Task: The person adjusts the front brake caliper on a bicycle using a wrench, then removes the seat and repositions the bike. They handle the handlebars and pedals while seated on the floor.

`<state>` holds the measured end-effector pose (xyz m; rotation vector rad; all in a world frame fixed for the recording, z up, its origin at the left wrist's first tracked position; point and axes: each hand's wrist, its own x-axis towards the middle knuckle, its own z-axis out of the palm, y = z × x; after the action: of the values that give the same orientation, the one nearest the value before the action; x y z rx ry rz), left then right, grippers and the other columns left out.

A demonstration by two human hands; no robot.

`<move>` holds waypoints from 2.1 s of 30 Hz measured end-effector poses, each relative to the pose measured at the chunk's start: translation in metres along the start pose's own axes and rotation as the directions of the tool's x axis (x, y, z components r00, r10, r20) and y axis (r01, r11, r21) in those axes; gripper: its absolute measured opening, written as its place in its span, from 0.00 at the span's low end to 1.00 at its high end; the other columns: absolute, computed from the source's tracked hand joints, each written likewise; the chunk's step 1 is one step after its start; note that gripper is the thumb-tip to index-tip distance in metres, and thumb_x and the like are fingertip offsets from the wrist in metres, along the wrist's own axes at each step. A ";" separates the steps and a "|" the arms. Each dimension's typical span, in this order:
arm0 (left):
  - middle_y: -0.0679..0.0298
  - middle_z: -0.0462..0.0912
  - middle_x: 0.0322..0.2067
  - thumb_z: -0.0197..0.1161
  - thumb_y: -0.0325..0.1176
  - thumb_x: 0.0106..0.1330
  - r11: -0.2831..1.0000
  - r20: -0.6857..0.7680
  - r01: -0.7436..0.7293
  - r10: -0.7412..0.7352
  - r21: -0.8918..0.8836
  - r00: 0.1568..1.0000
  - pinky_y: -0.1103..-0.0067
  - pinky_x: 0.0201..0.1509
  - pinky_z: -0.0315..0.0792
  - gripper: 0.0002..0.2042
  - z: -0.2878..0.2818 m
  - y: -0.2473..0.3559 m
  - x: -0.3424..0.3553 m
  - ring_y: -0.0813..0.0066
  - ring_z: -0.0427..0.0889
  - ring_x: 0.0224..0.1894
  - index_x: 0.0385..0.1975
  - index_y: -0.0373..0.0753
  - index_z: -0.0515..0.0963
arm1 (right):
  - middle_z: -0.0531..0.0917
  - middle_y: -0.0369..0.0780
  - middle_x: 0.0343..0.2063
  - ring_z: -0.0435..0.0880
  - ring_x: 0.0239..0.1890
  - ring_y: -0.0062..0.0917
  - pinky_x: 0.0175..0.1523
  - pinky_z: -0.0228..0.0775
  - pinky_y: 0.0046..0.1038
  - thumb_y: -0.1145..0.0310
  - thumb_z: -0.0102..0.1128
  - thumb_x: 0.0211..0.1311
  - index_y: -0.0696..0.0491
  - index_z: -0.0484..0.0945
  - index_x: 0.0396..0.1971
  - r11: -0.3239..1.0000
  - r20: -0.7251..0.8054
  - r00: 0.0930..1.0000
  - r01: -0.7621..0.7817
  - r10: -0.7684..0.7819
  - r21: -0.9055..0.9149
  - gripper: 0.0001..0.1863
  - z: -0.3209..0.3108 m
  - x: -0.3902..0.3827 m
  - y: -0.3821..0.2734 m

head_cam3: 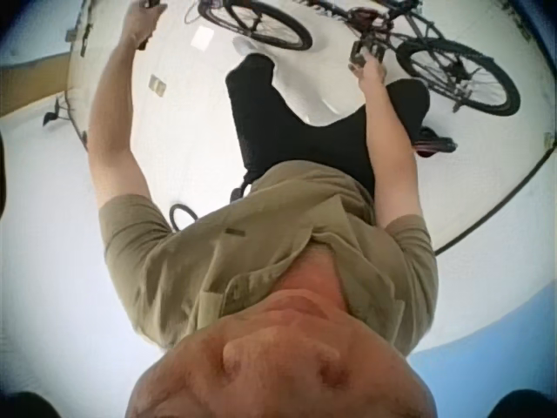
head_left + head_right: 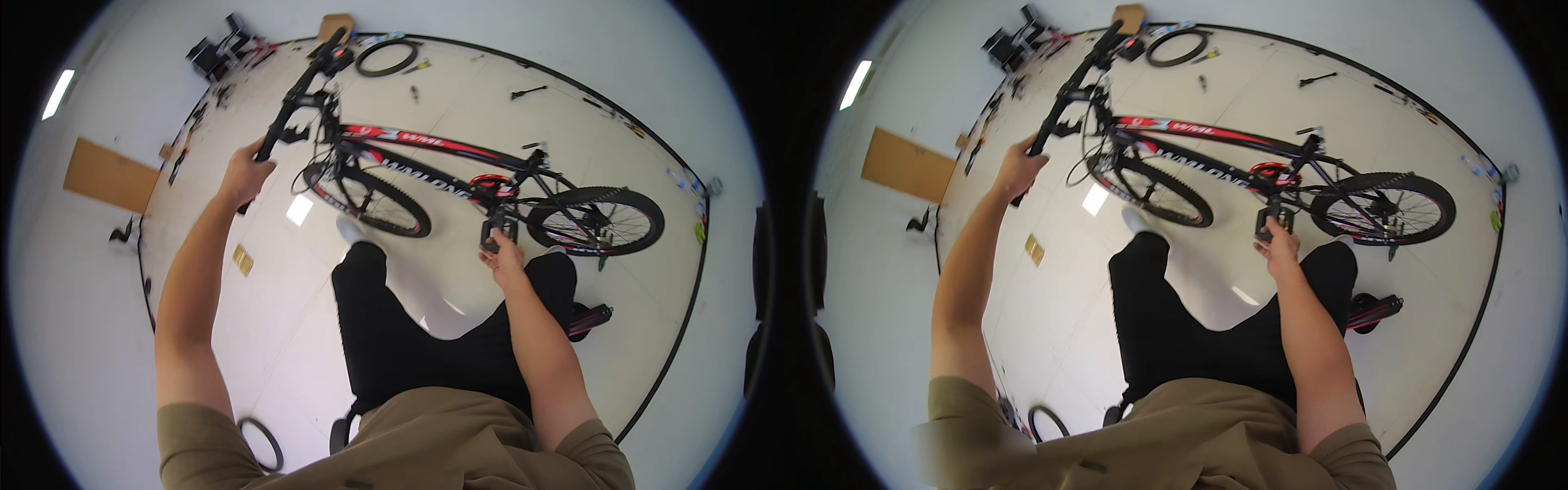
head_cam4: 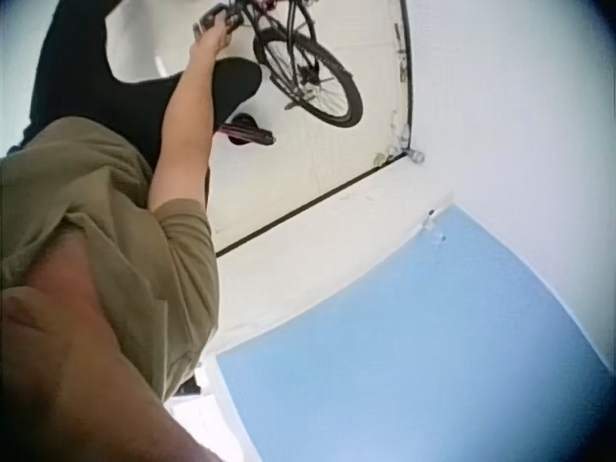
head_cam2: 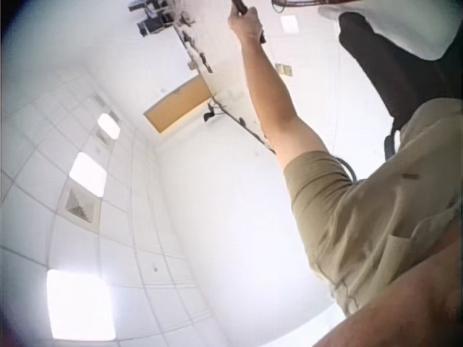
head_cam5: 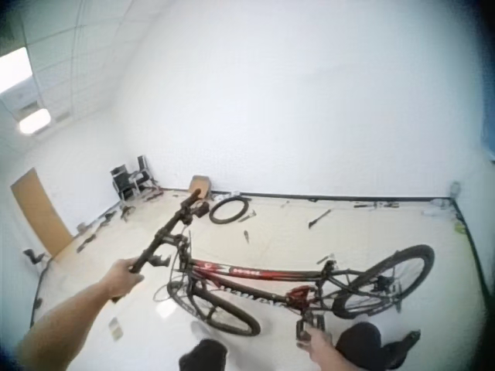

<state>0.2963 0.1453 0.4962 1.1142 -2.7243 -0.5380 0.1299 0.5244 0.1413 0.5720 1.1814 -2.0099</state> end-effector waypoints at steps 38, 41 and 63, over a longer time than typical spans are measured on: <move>0.57 0.83 0.36 0.53 0.68 0.62 0.692 0.170 -0.601 0.588 0.400 0.791 0.62 0.52 0.63 0.29 0.277 0.169 0.055 0.61 0.80 0.44 0.42 0.47 0.81 | 0.79 0.40 0.40 0.79 0.35 0.27 0.38 0.75 0.29 0.69 0.66 0.56 0.54 0.69 0.55 0.967 -0.613 0.747 0.196 -0.255 -0.164 0.26 -0.015 0.009 -0.009; 0.58 0.83 0.37 0.52 0.68 0.63 0.710 0.168 -0.581 0.566 0.398 0.807 0.63 0.55 0.61 0.29 0.277 0.172 0.051 0.62 0.78 0.47 0.44 0.48 0.81 | 0.75 0.50 0.54 0.77 0.54 0.38 0.60 0.66 0.33 0.71 0.63 0.56 0.59 0.65 0.62 0.931 -0.649 0.677 0.332 -0.348 -0.153 0.33 -0.020 0.018 -0.010; 0.61 0.81 0.37 0.52 0.67 0.63 0.732 0.181 -0.556 0.532 0.394 0.827 0.64 0.56 0.60 0.29 0.275 0.172 0.048 0.64 0.77 0.46 0.45 0.48 0.81 | 0.86 0.45 0.41 0.84 0.46 0.33 0.54 0.74 0.30 0.75 0.48 0.57 0.57 0.81 0.50 0.374 0.374 0.927 0.344 0.008 -0.861 0.21 0.007 -0.054 0.068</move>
<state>0.0770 0.2995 0.3072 0.2842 -3.0958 0.1403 0.2165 0.5163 0.1438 -0.4808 1.9322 -1.1466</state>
